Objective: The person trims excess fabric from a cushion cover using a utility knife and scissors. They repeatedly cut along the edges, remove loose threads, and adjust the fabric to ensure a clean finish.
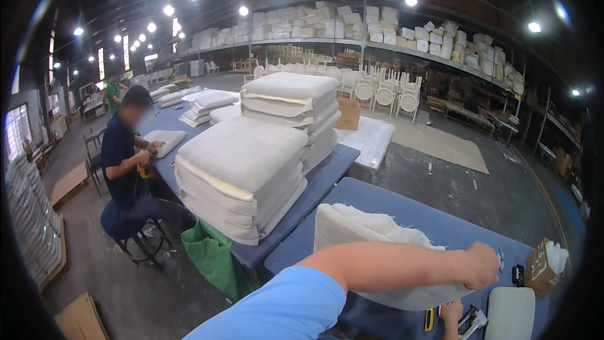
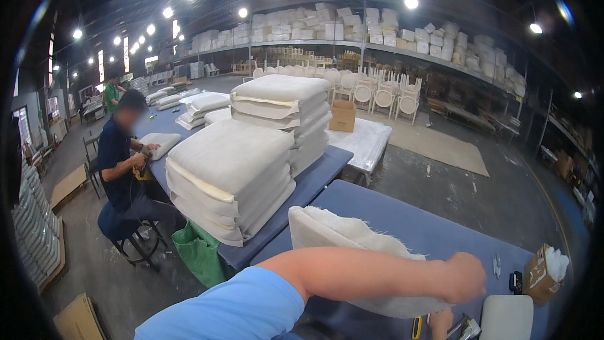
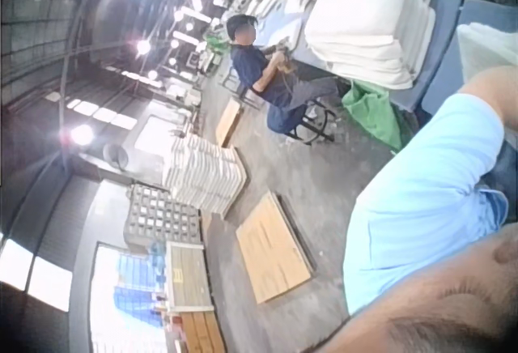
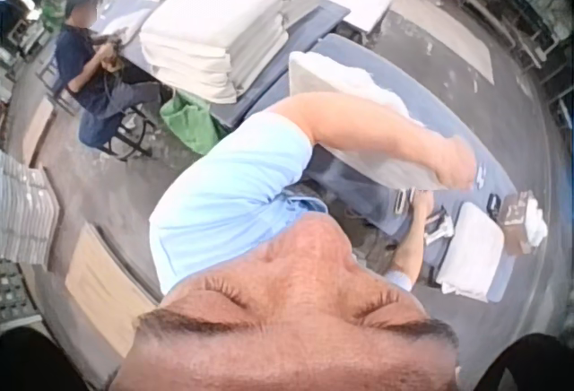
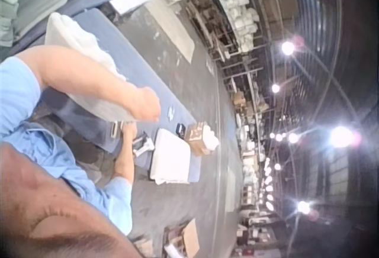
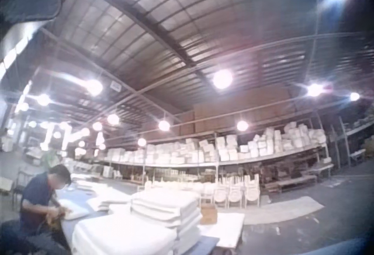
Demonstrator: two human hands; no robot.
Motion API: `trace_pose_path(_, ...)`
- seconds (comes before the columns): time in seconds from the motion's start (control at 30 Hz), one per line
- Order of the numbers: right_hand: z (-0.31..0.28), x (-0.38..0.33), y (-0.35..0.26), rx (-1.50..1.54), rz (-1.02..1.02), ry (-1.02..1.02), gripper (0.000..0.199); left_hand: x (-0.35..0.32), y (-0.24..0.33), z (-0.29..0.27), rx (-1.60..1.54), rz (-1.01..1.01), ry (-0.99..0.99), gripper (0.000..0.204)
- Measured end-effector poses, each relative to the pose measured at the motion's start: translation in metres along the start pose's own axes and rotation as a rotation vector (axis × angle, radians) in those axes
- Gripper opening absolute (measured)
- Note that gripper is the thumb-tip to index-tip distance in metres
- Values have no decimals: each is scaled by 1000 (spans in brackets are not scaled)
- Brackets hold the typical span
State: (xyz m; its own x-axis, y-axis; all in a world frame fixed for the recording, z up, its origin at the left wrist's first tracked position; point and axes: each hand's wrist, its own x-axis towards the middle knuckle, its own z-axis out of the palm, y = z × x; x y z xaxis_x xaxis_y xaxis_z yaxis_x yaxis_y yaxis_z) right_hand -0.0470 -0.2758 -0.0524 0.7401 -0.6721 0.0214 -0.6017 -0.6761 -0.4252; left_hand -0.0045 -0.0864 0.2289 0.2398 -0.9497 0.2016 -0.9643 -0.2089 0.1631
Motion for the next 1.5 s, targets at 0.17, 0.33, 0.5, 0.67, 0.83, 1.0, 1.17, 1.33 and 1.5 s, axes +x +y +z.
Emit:
trace_pose_path(0.17,-9,5,10,59,-227,128,48,-2,13,-2,-34,21,-4,38)
trace_pose_path(0.33,-13,17,-12,-26,-281,153,46,5,-3,0,2,-63,-14,29)
trace_pose_path(0.5,-6,-18,13,-245,-306,-168,53,12,-3,3,6,-6,163,28)
trace_pose_path(0.67,14,-35,-12,-178,-200,-228,54,3,-38,-26,-68,-26,129,33)
trace_pose_path(0.83,-1,-36,38,33,-18,-148,49,-35,-31,-62,-161,156,-104,41)
trace_pose_path(1.0,-37,-43,36,901,-58,58,31,-79,-7,-52,80,162,-59,45)
trace_pose_path(1.17,-164,-68,-30,1595,-252,157,32,-86,-14,-16,253,138,256,47)
trace_pose_path(1.33,-256,-94,-76,1947,-556,242,24,-76,1,-11,266,16,249,48)
trace_pose_path(1.5,-322,-94,-102,1913,-891,153,45,-74,0,-11,229,6,225,50)
